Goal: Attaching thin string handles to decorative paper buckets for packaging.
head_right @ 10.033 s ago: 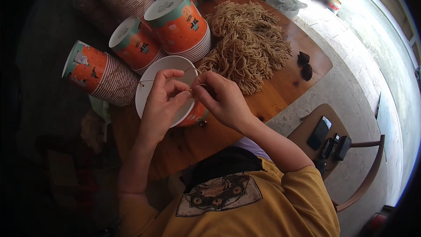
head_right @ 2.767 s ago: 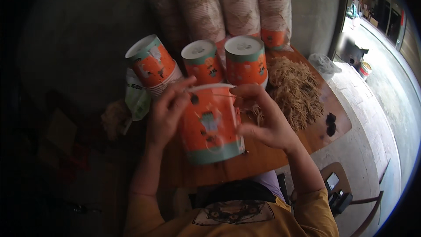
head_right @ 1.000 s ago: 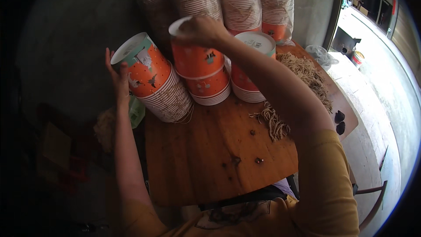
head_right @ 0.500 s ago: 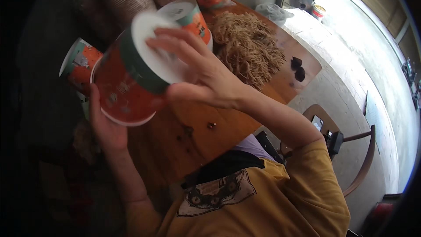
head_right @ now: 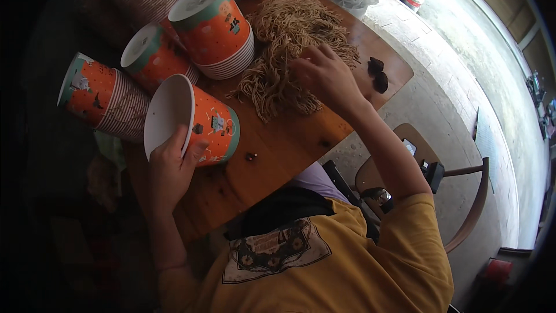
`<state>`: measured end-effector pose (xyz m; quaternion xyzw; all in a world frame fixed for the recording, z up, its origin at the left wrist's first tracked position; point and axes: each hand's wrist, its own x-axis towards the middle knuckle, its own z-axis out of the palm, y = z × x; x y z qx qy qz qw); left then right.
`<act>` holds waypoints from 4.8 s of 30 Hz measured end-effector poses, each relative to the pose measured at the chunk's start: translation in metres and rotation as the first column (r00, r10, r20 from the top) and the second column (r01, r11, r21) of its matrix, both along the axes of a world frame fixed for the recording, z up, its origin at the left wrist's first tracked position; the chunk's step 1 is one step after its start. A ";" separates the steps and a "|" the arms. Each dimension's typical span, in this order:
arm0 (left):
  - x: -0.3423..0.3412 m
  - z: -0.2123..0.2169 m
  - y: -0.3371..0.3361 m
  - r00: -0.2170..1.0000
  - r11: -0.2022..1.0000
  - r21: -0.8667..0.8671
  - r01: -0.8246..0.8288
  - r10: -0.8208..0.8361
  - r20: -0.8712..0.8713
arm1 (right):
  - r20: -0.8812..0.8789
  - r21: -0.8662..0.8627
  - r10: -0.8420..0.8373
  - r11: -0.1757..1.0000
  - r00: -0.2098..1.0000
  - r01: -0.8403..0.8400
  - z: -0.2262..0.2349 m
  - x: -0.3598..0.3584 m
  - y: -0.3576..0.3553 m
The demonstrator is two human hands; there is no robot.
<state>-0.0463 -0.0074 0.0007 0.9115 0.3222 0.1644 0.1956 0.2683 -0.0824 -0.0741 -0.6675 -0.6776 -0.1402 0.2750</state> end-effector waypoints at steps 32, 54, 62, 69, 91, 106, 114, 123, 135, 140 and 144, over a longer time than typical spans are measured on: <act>-0.081 -0.040 -0.089 0.993 0.959 -0.282 0.000 0.032 0.111 | -0.612 0.077 0.587 0.711 0.530 -0.699 0.015 -0.177 -0.067; 0.007 -0.004 -0.031 0.947 0.873 0.460 0.161 -0.269 0.178 | -0.841 0.224 0.345 0.923 0.417 -0.311 0.009 -0.135 -0.058; 0.017 0.015 -0.007 0.970 0.965 -0.244 -0.093 0.143 0.197 | -0.964 0.060 0.104 0.982 0.245 -0.182 0.028 -0.125 -0.046; -0.028 0.030 -0.007 0.915 0.828 -0.558 -0.048 0.261 0.308 | -0.867 0.248 0.343 0.926 0.360 -0.284 0.037 -0.153 -0.006; -0.030 0.034 0.020 0.883 0.468 -0.871 0.153 0.332 0.333 | -0.482 0.427 0.540 0.833 0.690 -0.353 0.028 -0.163 0.019; -0.008 0.033 0.020 0.915 0.381 -0.906 0.183 0.272 0.299 | -0.001 0.511 0.510 0.739 0.860 -0.438 0.016 -0.142 0.015; -0.006 0.036 0.020 0.920 0.377 -0.908 0.182 0.260 0.292 | -0.016 0.526 0.557 0.711 0.831 -0.467 0.017 -0.149 0.010; -0.001 0.033 0.019 0.924 0.409 -0.890 0.202 0.222 0.311 | -0.073 0.457 0.424 0.819 0.903 -0.347 0.016 -0.134 0.004; -0.001 0.036 0.015 0.924 0.404 -0.897 0.178 0.244 0.293 | -0.439 0.381 0.359 0.905 0.824 -0.191 0.017 -0.136 0.002; -0.001 0.032 0.015 0.922 0.450 -0.872 0.194 0.219 0.318 | -0.685 0.298 0.382 0.924 0.620 -0.241 0.032 -0.156 -0.002; 0.001 0.033 0.011 0.925 0.430 -0.881 0.197 0.215 0.312 | -0.756 0.281 0.355 0.935 0.550 -0.218 0.029 -0.158 0.004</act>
